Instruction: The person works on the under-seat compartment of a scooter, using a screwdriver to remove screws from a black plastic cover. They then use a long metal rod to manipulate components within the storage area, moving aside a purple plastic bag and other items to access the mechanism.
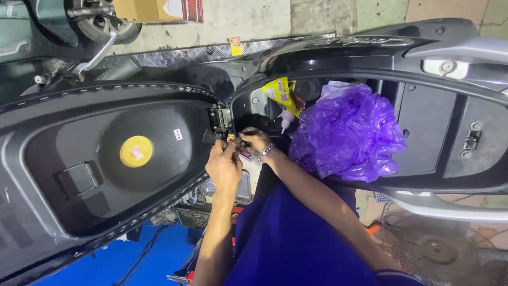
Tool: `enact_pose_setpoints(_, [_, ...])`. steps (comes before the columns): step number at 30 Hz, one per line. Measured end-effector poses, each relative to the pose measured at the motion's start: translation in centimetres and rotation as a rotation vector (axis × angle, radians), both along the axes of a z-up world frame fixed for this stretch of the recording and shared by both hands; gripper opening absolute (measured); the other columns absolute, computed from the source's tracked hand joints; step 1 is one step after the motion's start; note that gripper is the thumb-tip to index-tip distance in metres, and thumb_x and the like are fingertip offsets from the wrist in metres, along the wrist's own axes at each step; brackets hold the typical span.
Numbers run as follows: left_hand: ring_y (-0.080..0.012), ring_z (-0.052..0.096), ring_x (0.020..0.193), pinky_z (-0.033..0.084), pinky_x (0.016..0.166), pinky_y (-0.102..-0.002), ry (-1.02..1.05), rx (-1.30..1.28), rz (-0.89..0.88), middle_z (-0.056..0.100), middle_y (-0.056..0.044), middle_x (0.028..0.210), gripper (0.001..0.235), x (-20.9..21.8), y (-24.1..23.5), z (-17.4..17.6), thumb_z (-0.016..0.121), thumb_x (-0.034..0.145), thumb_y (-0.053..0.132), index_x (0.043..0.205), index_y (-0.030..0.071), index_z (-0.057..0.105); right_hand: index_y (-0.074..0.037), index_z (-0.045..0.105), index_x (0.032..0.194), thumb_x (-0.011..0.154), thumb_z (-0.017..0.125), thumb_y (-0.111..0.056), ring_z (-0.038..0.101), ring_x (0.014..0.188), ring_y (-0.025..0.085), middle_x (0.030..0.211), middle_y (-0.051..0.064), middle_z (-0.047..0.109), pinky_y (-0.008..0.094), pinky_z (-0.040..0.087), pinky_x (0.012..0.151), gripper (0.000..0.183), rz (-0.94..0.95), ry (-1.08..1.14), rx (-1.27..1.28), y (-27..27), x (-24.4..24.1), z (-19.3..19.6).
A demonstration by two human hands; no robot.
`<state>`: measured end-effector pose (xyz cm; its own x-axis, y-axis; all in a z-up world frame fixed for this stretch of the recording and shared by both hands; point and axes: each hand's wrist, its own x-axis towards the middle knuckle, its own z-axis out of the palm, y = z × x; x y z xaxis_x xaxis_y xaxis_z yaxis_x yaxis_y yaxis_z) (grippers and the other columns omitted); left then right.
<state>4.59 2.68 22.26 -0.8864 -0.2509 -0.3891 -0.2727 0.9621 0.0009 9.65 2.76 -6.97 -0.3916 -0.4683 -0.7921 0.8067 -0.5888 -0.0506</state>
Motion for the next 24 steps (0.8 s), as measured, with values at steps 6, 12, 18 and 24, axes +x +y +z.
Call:
enact_pose_setpoints(6, [-0.0497,0.070,0.085,0.054,0.077,-0.061,0.006,-0.022,0.311,0.067,-0.020,0.079,0.044,0.5,-1.2,0.4,0.060,0.093,0.054,0.103,0.011,0.059,0.001,0.075,0.100,0.082,0.083,-0.001,0.069,0.066,0.020,0.087,0.012,0.075,0.024,0.055,0.055,0.020,-0.098,-0.195,-0.041,-0.8,0.2,-1.3])
enact_pose_setpoints(12, [-0.0453,0.072,0.096,0.056,0.083,-0.059,-0.102,-0.025,0.209,0.074,-0.015,0.102,0.049,-0.7,-1.4,-0.2,0.074,0.085,0.052,0.120,0.020,0.064,0.005,0.069,0.095,0.084,0.080,-0.004,0.066,0.064,0.020,0.081,0.015,0.069,0.025,0.054,0.055,0.018,-0.088,-0.249,-0.055,-2.9,1.2,-6.1])
enact_pose_setpoints(18, [-0.0431,0.071,0.092,0.057,0.080,-0.056,-0.081,0.067,-0.004,0.071,-0.010,0.099,0.029,-1.3,-1.0,-0.4,0.069,0.087,0.032,0.115,0.023,0.069,0.004,0.062,0.097,0.088,0.066,0.001,0.063,0.074,0.017,0.087,0.008,0.061,0.019,0.052,0.060,0.011,-0.092,-0.274,-0.053,0.4,-1.9,0.5])
enact_pose_setpoints(24, [-0.0474,0.069,0.108,0.052,0.095,-0.054,-0.360,-0.123,0.480,0.075,-0.027,0.100,0.084,-3.7,1.1,2.6,0.030,0.097,0.078,0.098,0.009,0.078,0.000,0.059,0.100,0.086,0.070,0.003,0.062,0.074,0.015,0.091,0.006,0.059,0.017,0.052,0.061,0.018,-0.133,-0.273,-0.112,-0.4,-1.4,-0.9])
